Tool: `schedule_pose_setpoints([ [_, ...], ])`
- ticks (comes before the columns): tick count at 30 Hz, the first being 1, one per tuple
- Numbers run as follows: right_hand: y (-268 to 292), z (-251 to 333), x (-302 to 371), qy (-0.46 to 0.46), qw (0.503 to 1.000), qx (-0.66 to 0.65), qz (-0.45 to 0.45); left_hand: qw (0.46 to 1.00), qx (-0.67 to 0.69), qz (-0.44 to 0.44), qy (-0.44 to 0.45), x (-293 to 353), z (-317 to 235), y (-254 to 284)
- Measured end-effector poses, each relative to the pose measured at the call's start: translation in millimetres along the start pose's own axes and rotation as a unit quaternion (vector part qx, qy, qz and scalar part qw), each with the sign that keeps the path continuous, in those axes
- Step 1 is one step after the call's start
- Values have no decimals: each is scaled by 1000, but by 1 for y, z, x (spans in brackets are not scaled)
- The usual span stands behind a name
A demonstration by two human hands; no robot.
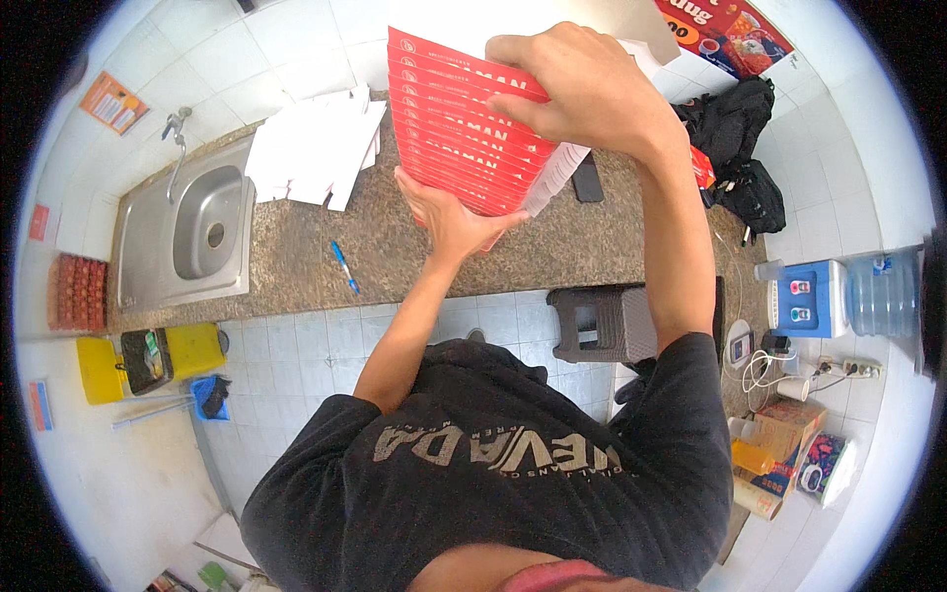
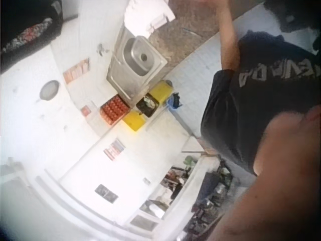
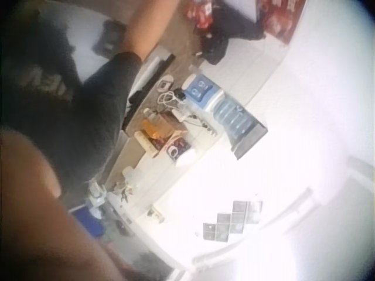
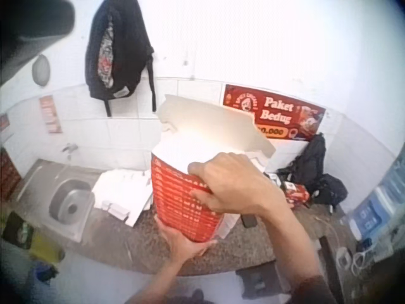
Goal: The person repeatedly picks up flat red and white cardboard pieces, folds them into small rectangular boxes, and stacks the finished boxes on the countertop. The process is repeated continuously throughout the clip.
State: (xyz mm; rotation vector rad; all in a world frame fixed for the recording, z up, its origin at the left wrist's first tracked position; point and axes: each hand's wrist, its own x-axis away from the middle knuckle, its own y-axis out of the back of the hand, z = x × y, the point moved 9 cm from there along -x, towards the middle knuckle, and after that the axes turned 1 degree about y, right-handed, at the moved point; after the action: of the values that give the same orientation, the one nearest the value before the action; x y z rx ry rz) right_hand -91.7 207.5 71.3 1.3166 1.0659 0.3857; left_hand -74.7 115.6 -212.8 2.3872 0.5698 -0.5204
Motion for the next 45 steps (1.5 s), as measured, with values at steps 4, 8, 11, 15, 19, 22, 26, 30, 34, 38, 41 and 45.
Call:
schedule_pose_setpoints([
  [4,-4,-1,4,18,1000,-19,-16,999,-3,-8,49,0,0,5],
  [8,-7,2,5,33,998,-48,2,997,-40,-8,67,0,-3,6],
  [11,-8,9,9,37,998,-48,3,995,-49,-15,82,1,-3,7],
  [15,-5,10,9,31,999,-41,6,995,-47,-27,78,1,-6,10],
  [19,-5,6,2,31,998,-43,32,997,-36,18,69,0,-1,12],
  [22,-4,7,-1,15,997,-58,43,999,-41,18,20,9,1,18],
  [26,27,41,-7,1,999,-2,-33,990,-94,99,26,23,28,40],
  [30,23,99,-39,21,973,-131,-189,988,59,69,123,48,104,80],
  [34,-135,147,-113,-21,930,-367,-24,967,98,78,221,68,186,121],
  [38,-386,143,-180,-76,939,-312,120,938,146,125,289,64,234,142],
  [41,-492,147,-189,-82,947,-223,215,931,192,105,292,50,267,164],
  [45,-555,127,-182,-107,904,-261,321,930,215,85,286,24,301,187],
])
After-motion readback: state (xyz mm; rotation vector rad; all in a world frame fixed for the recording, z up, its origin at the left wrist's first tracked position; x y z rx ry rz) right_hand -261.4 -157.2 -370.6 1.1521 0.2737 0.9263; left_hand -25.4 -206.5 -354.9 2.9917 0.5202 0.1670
